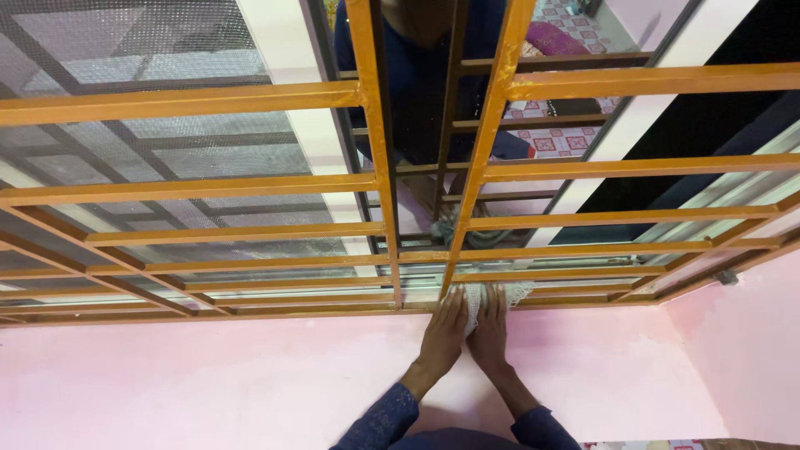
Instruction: The person wipes the glass panes and the metal grill of a window with a cloth, cleaning different sections of the frame.
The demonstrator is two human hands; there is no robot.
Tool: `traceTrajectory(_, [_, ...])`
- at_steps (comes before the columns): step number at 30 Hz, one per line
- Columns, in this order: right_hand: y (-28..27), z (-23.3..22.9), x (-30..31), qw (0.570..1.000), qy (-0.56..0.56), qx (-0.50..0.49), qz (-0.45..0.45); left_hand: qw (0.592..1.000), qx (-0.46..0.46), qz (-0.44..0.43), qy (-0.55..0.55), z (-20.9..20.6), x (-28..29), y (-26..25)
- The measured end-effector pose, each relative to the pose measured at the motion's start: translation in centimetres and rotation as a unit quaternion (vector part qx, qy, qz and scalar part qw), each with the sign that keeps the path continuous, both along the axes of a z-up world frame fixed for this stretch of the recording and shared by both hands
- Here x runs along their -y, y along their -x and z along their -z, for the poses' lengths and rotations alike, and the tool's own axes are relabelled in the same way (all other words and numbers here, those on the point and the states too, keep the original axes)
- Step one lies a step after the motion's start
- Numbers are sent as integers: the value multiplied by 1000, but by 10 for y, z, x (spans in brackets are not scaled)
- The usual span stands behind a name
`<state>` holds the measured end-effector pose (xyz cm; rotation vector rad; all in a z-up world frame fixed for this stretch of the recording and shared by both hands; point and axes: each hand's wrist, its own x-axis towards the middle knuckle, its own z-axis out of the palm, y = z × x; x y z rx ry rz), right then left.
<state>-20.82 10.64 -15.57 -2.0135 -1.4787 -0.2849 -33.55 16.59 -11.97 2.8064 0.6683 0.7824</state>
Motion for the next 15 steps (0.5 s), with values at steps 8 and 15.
traceTrajectory(8, [-27, 11, 23, 997, 53, 48, -32, 999, 29, 22, -31, 19, 9, -9])
traceTrajectory(15, [-103, -9, 62, 996, 31, 36, 77, 986, 21, 95, -134, -15, 24, -95])
